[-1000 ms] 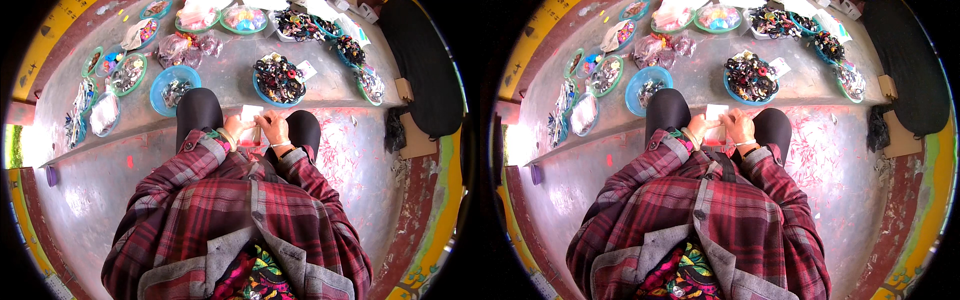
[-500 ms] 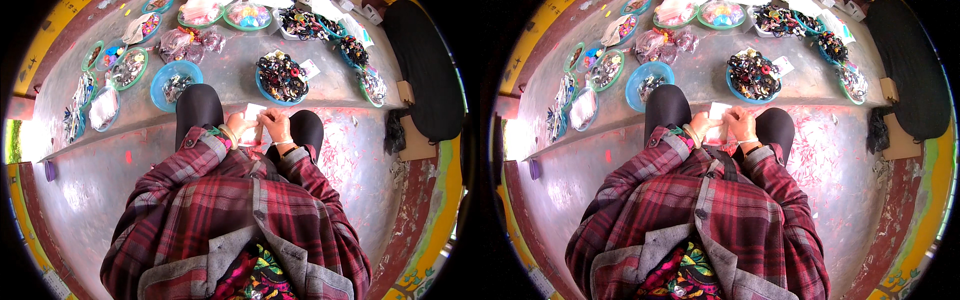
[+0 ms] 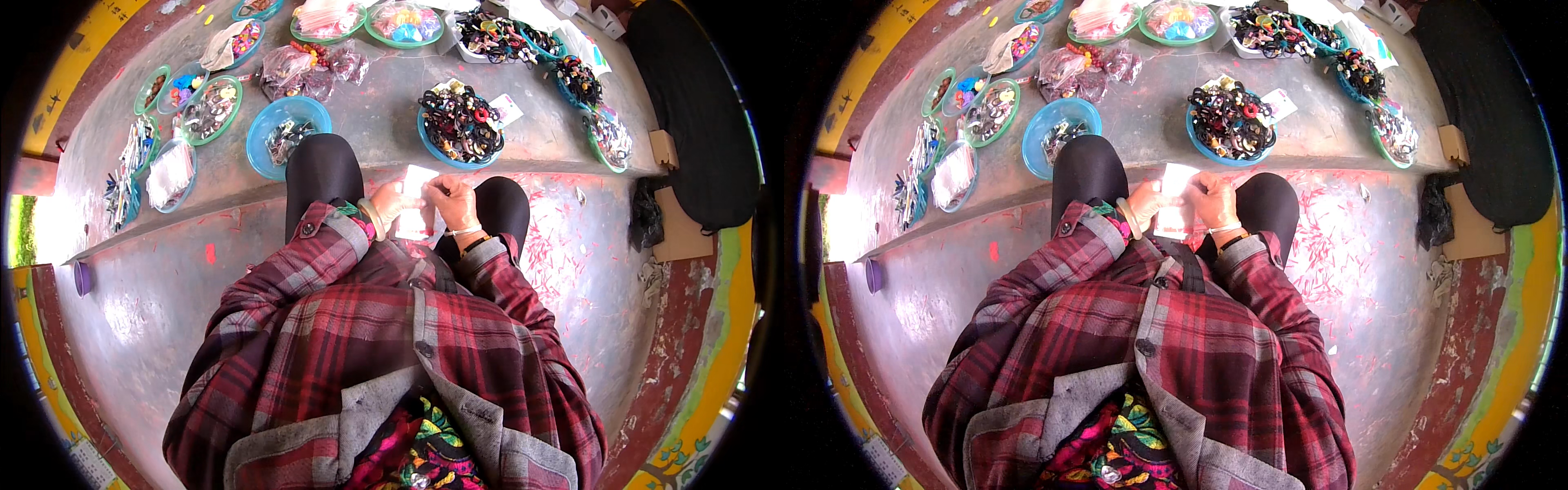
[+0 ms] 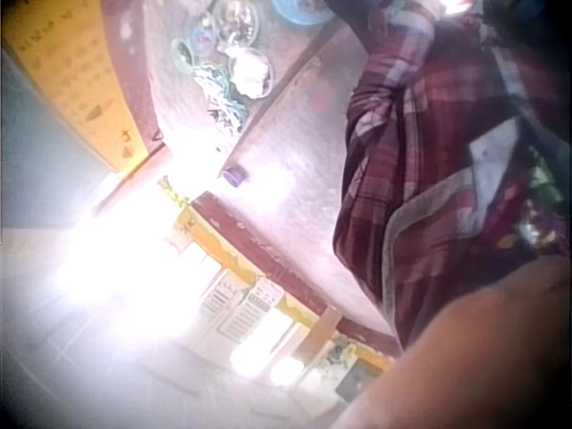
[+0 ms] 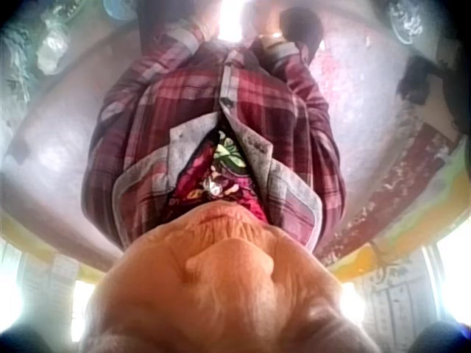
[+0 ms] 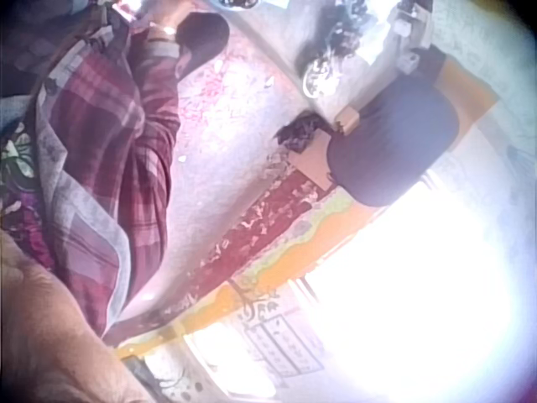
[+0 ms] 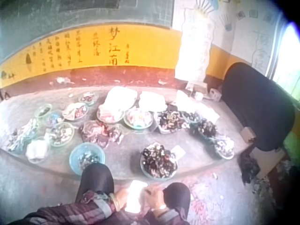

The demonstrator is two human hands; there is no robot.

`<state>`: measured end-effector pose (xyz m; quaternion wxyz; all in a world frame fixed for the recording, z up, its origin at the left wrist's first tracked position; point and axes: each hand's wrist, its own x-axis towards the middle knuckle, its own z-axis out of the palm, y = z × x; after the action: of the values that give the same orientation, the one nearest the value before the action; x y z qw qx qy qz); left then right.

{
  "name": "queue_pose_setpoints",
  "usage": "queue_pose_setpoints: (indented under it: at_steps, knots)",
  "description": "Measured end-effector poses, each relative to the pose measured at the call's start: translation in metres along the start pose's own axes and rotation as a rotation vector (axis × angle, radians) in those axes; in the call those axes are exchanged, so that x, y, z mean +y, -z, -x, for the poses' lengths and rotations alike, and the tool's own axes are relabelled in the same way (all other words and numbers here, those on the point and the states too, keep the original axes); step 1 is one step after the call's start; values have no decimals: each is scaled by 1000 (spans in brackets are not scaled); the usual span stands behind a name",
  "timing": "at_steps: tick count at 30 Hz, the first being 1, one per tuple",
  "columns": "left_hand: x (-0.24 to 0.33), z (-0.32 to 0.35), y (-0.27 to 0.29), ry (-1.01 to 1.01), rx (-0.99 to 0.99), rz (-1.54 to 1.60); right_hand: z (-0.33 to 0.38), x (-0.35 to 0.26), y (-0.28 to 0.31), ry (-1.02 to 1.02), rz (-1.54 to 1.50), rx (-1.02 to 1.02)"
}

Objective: The person sits on the floor and repeatedly picks up small hair accessories from a blue bowl. They place each item into a small clear plastic bag, fold the top of the bag to seal it, and then place the packaged item into a white rectangular box.

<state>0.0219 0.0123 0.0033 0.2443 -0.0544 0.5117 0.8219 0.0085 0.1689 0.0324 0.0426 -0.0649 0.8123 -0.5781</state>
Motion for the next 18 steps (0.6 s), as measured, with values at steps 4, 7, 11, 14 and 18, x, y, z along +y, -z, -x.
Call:
queue_pose_setpoints:
  at_steps: [4, 7, 11, 14, 18]
  knots:
    - [10, 4, -4, 94, -101, 152, -1, 3, 3, -65, -232, 45]
    - [12, 4, -4, 95, -131, 172, -2, 15, 3, -68, -315, 70]
    - [14, 5, -6, 91, -133, 178, -4, 14, 2, -67, -322, 67]
    - [10, 4, -3, 87, -66, 186, -3, 6, 4, -133, -362, -10]
    - [11, 2, -3, 145, 18, 89, -3, 17, 1, -124, -476, 5]
